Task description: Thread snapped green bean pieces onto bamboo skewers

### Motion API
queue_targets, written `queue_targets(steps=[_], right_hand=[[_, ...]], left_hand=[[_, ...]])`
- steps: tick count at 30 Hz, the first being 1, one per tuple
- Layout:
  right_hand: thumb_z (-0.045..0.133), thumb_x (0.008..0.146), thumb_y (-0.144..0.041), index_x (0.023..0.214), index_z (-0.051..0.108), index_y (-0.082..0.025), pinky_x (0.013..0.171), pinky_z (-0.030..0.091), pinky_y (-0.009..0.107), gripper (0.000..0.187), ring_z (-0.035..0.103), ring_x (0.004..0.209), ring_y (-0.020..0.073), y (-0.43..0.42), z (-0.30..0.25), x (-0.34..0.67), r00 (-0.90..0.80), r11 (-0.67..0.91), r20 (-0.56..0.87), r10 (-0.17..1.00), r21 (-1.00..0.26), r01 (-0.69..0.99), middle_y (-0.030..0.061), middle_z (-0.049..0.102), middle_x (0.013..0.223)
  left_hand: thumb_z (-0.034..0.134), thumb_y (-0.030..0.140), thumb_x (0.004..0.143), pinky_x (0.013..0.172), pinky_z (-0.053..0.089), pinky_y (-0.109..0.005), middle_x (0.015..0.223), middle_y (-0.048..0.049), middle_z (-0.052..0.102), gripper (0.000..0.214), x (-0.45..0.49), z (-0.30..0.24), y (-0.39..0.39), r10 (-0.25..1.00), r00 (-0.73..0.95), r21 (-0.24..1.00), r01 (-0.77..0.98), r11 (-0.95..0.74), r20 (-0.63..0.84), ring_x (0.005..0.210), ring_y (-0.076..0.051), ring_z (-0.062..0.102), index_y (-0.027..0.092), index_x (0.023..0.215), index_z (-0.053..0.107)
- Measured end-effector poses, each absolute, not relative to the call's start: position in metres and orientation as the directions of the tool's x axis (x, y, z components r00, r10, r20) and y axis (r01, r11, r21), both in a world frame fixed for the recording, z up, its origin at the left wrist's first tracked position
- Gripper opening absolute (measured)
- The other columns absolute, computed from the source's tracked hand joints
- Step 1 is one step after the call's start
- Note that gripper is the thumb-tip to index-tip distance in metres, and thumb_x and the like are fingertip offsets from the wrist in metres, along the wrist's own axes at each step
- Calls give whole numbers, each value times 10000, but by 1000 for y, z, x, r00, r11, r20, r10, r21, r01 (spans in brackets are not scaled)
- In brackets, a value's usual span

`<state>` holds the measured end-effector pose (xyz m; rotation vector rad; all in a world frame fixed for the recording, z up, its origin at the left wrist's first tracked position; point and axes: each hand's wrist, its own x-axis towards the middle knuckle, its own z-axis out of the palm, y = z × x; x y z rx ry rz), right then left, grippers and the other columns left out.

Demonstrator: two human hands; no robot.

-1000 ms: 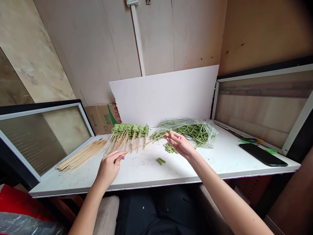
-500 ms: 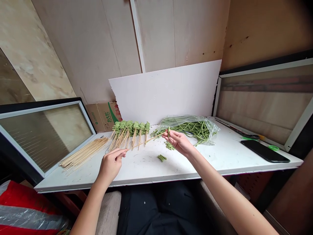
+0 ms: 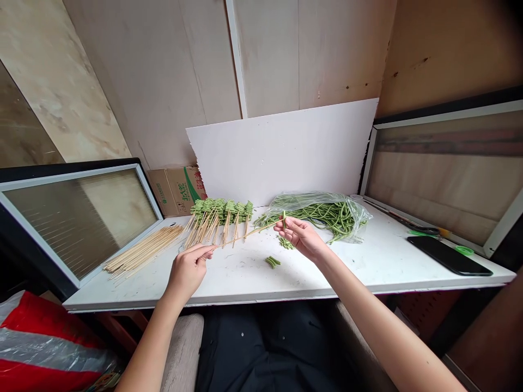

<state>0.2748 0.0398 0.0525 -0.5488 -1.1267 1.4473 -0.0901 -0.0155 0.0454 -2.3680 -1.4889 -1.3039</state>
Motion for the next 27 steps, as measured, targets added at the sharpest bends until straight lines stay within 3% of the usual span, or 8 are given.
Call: queue_targets(steps=[15, 27], right_hand=[[895, 821, -504, 1036, 826, -213, 910, 579, 330, 369, 724, 1040, 221, 43, 51, 279, -194, 183, 288, 938, -885, -429, 90, 792, 1080], [933, 744, -537, 960, 842, -223, 745, 530, 309, 392, 698, 1010, 236, 39, 50, 272, -124, 220, 287, 950, -896, -386, 84, 778, 995]], left_hand=[[488, 106, 919, 776, 562, -285, 931, -46, 793, 408, -88, 45, -17, 728, 166, 369, 775, -513, 665, 851, -194, 751, 219, 1090, 841], [439, -52, 779, 786, 565, -230, 953, 4, 812, 557, -86, 46, -24, 633, 175, 234, 828, -509, 754, 869, -164, 762, 237, 1043, 835]])
